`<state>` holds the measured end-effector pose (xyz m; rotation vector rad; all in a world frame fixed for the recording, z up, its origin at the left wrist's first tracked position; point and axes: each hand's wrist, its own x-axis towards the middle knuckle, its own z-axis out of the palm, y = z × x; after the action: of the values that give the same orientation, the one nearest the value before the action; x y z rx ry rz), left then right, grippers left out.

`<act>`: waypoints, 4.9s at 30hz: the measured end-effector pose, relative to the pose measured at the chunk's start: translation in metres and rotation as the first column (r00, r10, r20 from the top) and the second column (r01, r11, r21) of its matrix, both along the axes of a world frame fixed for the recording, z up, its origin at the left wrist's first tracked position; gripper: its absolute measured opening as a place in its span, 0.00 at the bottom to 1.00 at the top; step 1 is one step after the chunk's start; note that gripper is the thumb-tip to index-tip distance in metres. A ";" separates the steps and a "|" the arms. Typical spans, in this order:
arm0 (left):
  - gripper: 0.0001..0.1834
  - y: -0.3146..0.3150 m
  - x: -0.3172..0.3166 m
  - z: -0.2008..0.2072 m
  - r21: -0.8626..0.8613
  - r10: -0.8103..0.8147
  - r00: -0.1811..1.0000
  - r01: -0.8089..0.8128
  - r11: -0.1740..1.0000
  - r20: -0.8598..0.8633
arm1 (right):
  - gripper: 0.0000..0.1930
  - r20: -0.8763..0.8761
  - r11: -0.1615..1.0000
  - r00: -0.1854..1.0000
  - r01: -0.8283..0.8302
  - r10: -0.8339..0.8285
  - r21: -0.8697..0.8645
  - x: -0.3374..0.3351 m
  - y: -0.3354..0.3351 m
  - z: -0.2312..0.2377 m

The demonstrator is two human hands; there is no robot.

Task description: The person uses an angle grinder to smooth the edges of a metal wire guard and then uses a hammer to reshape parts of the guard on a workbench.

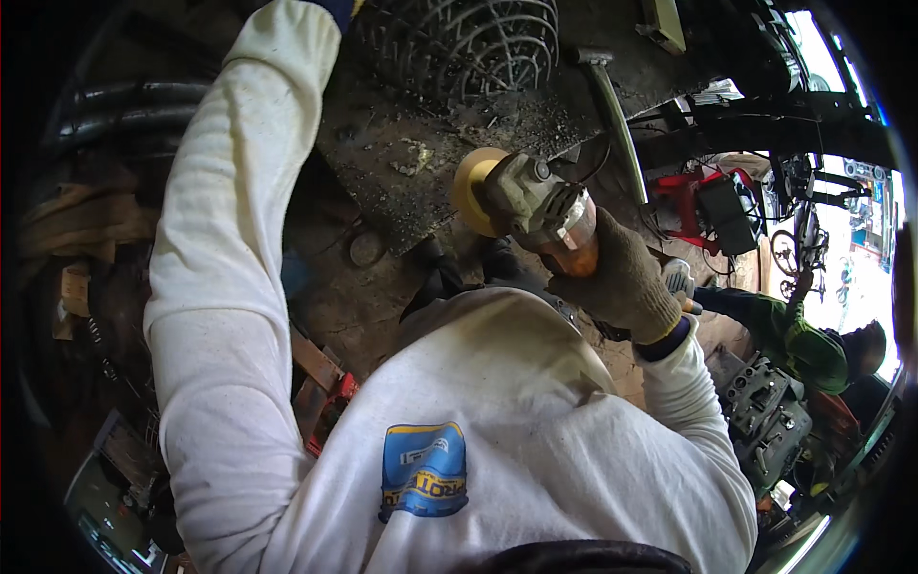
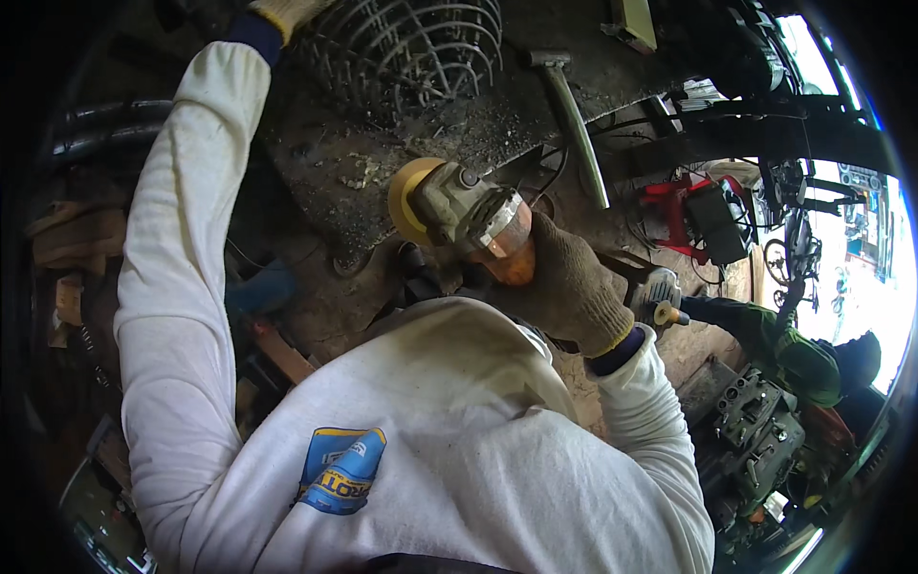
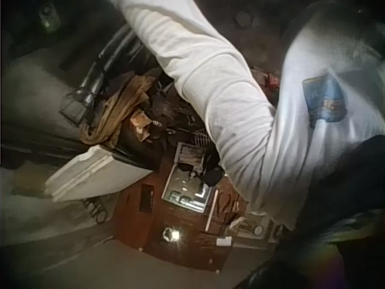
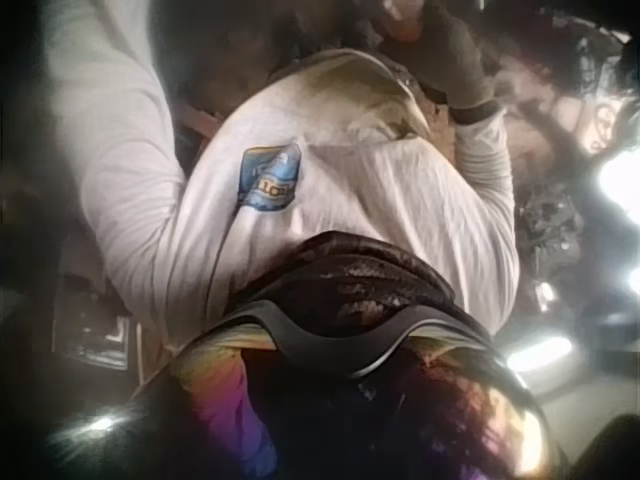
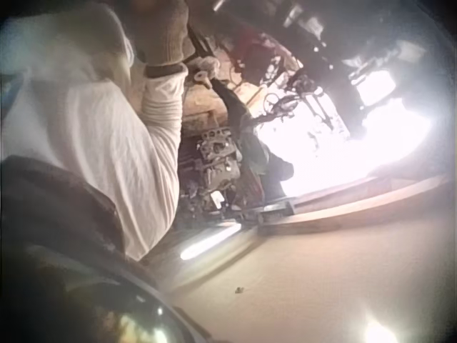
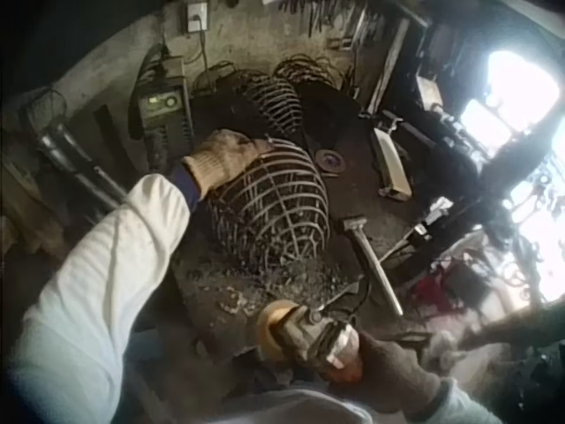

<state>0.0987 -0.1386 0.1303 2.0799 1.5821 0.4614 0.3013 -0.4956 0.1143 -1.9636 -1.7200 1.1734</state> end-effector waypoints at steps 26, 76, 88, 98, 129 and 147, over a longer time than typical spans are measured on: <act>0.14 0.058 0.012 -0.040 -0.104 -0.275 0.938 0.258 0.961 -0.211 | 0.39 0.015 0.990 0.994 -0.104 0.105 -0.090 0.074 0.034 0.001; 0.46 -0.026 0.018 0.001 -0.035 -0.052 0.955 0.043 0.998 -0.292 | 0.38 0.214 0.966 0.941 -0.254 0.260 -0.055 0.049 0.085 0.028; 0.47 -0.007 0.019 -0.015 0.023 -0.167 0.874 0.200 0.980 -0.457 | 0.36 0.228 0.966 0.939 -0.250 0.257 -0.058 0.045 0.088 0.026; 0.40 -0.022 0.023 -0.003 -0.022 -0.038 0.951 0.033 0.999 -0.306 | 0.36 0.186 0.957 0.940 -0.289 0.286 -0.012 0.047 0.091 0.029; 0.30 -0.018 0.003 -0.005 0.039 -0.224 0.801 0.294 0.955 -0.555 | 0.37 0.123 0.938 0.933 -0.345 0.339 0.030 0.034 0.091 0.024; 0.39 -0.003 0.011 -0.023 0.166 -0.140 0.912 0.218 0.962 -0.385 | 0.35 0.214 0.954 0.930 -0.298 0.299 -0.040 0.040 0.092 0.027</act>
<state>0.1097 -0.1415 0.1073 2.5666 1.5734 0.1757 0.3417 -0.4033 0.1415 -1.9443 -2.1938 1.0866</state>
